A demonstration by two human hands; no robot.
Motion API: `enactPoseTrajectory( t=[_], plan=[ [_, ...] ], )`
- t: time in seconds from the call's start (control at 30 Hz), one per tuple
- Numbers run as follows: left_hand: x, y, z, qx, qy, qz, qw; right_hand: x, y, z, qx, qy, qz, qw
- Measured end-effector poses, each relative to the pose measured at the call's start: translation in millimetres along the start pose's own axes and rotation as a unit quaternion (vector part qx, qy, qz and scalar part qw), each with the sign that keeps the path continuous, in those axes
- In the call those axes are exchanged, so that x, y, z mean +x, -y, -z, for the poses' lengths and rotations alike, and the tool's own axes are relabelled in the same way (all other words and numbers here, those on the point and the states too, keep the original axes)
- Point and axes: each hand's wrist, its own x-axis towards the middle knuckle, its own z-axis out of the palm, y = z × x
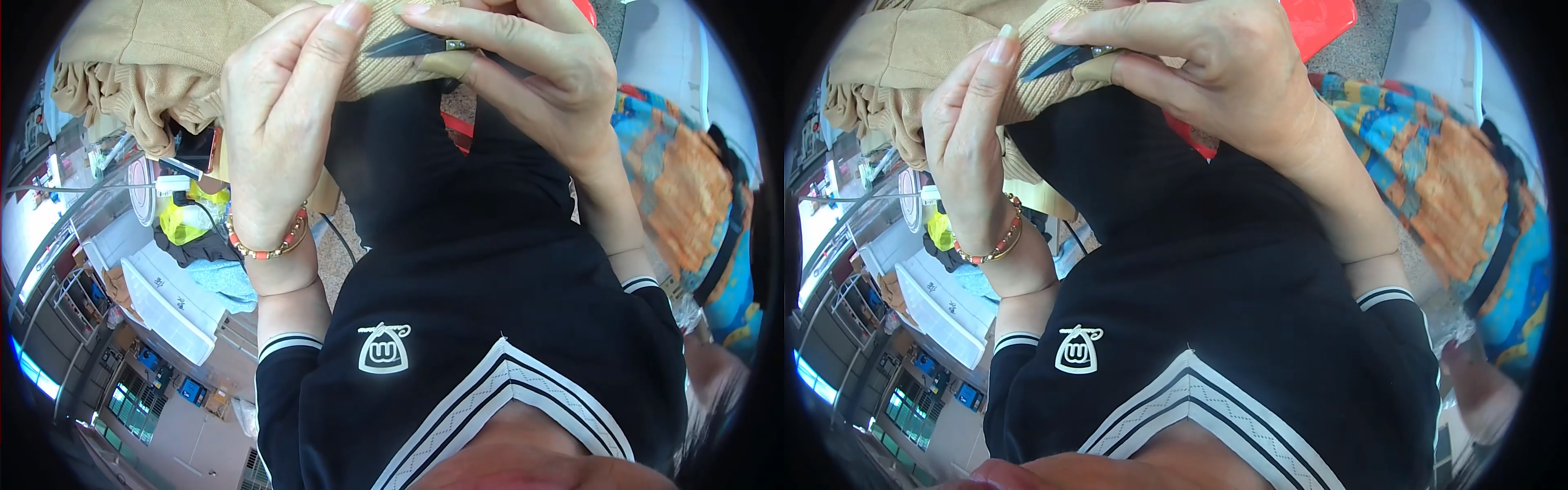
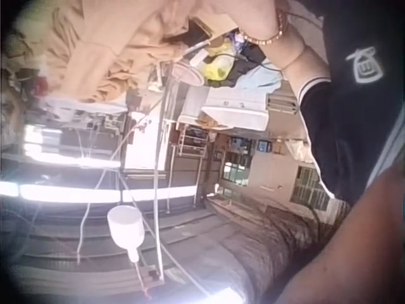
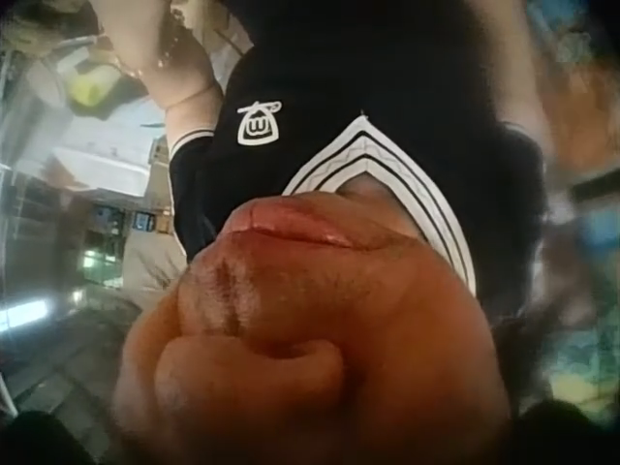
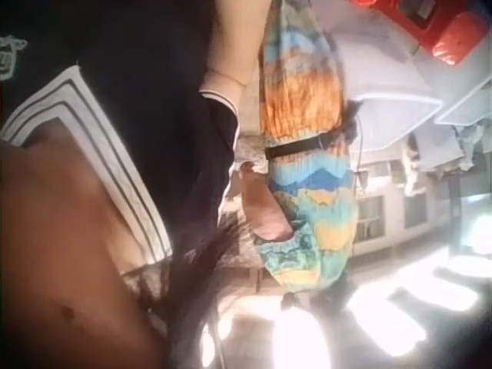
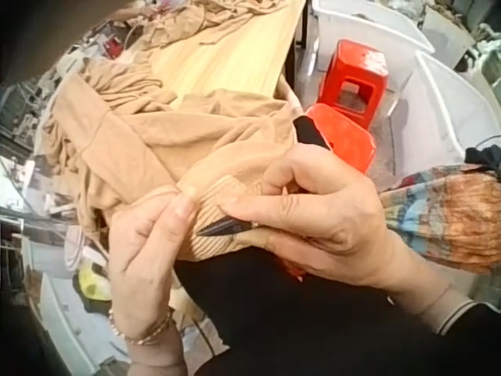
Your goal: Trimming loose threads from knitted sweaters using small scissors.
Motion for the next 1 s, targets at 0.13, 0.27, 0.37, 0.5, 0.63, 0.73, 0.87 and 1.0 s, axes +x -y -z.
enactPoseTrajectory(
  t=[0.13, 0.27, 0.37, 0.5, 0.63, 0.73, 0.87, 1.0],
  plan=[
    [3.2, -1.5, 2.4, 0.035, 0.021, -0.022, 0.999, 2.6, 17.2, 12.1, -0.053, 0.099, -0.179, 0.977],
    [9.1, -6.2, 10.5, 0.062, 0.095, -0.028, 0.993, 5.9, 11.9, -1.7, 0.208, -0.04, -0.374, 0.903],
    [13.0, -9.6, 17.4, 0.132, 0.15, -0.088, 0.976, -15.2, -8.6, 8.9, 0.196, 0.082, -0.44, 0.872],
    [13.9, -3.7, 23.5, 0.092, 0.19, -0.102, 0.972, -44.8, -29.5, 24.4, 0.312, -0.089, -0.37, 0.87],
    [18.1, 4.2, 33.2, -0.011, 0.142, 0.027, 0.989, -31.3, -31.2, 52.6, 0.331, -0.084, -0.357, 0.869],
    [24.2, -8.2, 24.4, -0.082, 0.164, 0.05, 0.982, -28.1, -28.7, 51.1, 0.239, -0.172, -0.399, 0.869],
    [30.0, -8.2, 15.2, -0.137, 0.147, 0.036, 0.979, -36.6, -40.3, 59.2, 0.292, -0.181, -0.397, 0.851],
    [31.6, -2.5, 10.8, -0.049, 0.105, -0.003, 0.993, -31.5, -46.0, 44.7, 0.039, -0.112, -0.353, 0.928]
  ],
)
